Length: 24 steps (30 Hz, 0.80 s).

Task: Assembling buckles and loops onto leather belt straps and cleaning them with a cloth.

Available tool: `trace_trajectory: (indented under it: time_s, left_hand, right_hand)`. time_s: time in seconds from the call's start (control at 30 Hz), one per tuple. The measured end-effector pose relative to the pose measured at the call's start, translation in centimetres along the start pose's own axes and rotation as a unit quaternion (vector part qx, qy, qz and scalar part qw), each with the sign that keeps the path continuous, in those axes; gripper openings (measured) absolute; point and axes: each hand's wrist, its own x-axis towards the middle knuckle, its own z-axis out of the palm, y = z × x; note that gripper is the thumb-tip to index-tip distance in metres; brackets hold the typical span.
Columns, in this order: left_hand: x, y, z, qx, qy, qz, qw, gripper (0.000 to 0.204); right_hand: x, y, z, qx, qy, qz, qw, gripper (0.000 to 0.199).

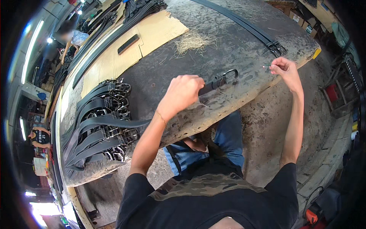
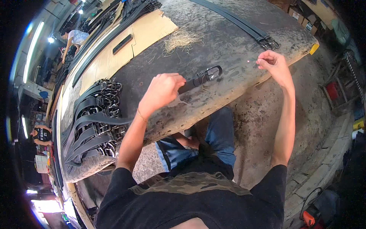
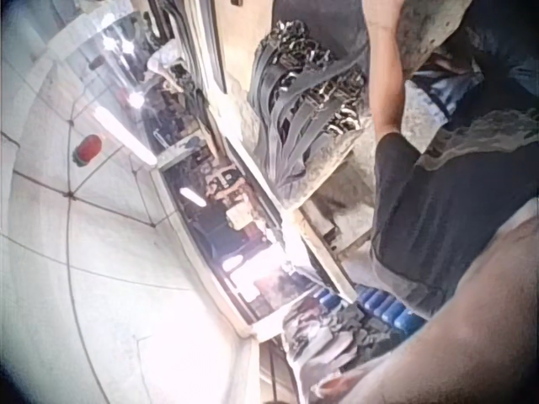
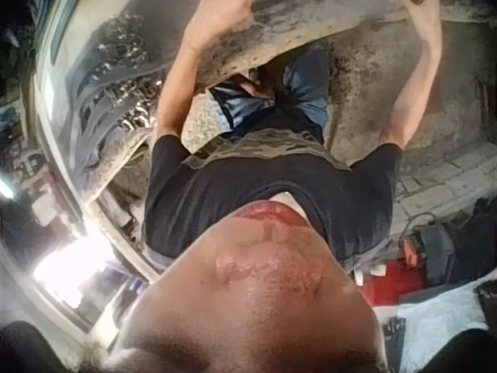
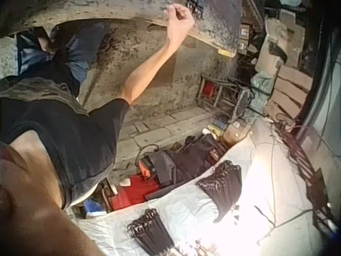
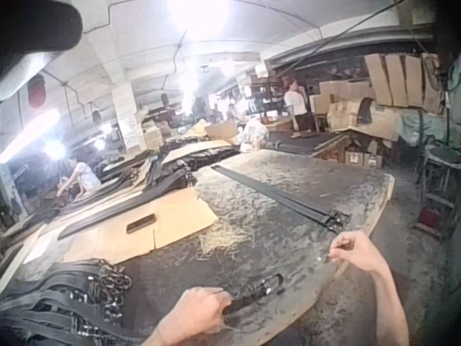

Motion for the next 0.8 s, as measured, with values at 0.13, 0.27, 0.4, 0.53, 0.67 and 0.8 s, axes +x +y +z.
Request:
trace_trajectory:
  time_s: [0.13, 0.27, 0.4, 0.53, 0.67, 0.8]
  left_hand:
    - [1.4, -2.3, 2.3, -0.004, -0.033, -0.062, 0.998, 0.015]
    - [1.1, -2.5, 4.2, -0.113, 0.069, -0.047, 0.990, 0.030]
    - [1.9, -2.3, 4.8, -0.168, 0.077, -0.094, 0.978, 0.032]
    - [2.5, -1.8, 5.1, -0.175, 0.067, -0.104, 0.977, 0.023]
    - [2.3, -2.1, 6.5, -0.166, 0.138, -0.060, 0.975, 0.013]
    - [2.2, -2.1, 7.1, -0.154, 0.166, -0.036, 0.973, 0.009]
  right_hand:
    - [0.5, 1.0, 1.2, 0.074, 0.053, 0.000, 0.996, 0.015]
    - [1.0, 1.5, 2.7, 0.124, 0.062, 0.032, 0.990, 0.023]
    - [1.8, 1.1, 4.8, 0.165, 0.061, 0.030, 0.984, 0.023]
    - [1.9, -1.4, 9.0, 0.216, 0.086, 0.011, 0.973, 0.022]
    - [1.8, -2.5, 13.9, 0.250, 0.090, 0.008, 0.964, 0.015]
    - [1.9, -1.4, 16.7, 0.162, 0.086, -0.026, 0.983, 0.007]
